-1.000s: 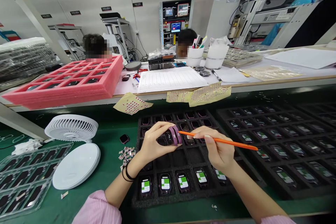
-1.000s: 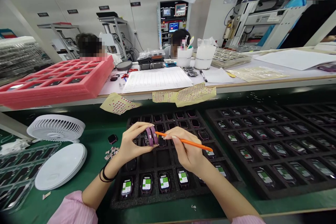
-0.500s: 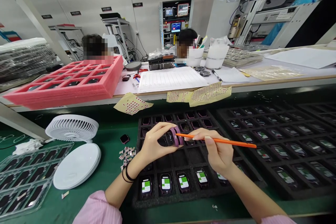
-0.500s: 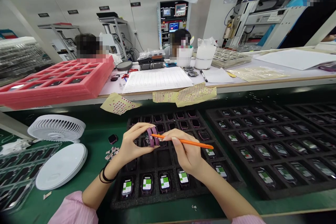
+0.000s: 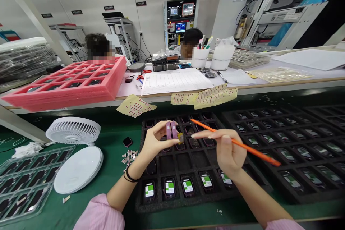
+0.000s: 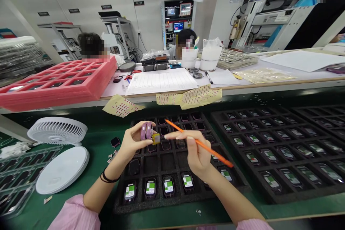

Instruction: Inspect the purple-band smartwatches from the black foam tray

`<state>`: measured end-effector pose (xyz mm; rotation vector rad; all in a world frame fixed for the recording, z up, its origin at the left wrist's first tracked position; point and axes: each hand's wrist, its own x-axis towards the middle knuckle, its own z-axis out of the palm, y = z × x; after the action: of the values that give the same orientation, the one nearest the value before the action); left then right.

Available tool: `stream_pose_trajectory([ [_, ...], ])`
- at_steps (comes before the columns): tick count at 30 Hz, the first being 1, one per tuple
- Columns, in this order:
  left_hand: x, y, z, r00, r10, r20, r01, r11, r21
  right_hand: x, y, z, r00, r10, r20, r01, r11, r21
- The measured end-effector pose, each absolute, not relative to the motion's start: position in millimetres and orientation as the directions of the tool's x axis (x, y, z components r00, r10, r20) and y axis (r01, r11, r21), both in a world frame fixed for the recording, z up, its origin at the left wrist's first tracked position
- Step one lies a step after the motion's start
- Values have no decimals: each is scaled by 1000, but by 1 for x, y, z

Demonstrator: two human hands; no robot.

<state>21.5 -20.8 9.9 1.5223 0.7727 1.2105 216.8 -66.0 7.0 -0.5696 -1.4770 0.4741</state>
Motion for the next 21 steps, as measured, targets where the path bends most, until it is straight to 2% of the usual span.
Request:
stream_pose_trajectory([
  [3,23,-18,6,269,952,144,-369,-36,929,206,-60,6,-72,534,842,207,834,-511],
  [6,28,-22,3,319,947,46,-496,125,859,193,-53,3,-194,409,892,248,900,-359],
  [10,35,-28,2,379,925,-18,-523,231,821,186,-50,-3,-192,324,926,356,902,-242],
  [15,35,-29,4,380,925,-15,-497,218,840,189,-52,-5,-179,223,958,426,896,-129],
  [19,36,-30,2,387,921,-36,-487,238,841,202,-49,-4,-309,102,946,417,908,38],
  [21,38,-33,-1,415,906,-77,-503,300,811,208,-46,-7,-373,82,924,404,911,82],
])
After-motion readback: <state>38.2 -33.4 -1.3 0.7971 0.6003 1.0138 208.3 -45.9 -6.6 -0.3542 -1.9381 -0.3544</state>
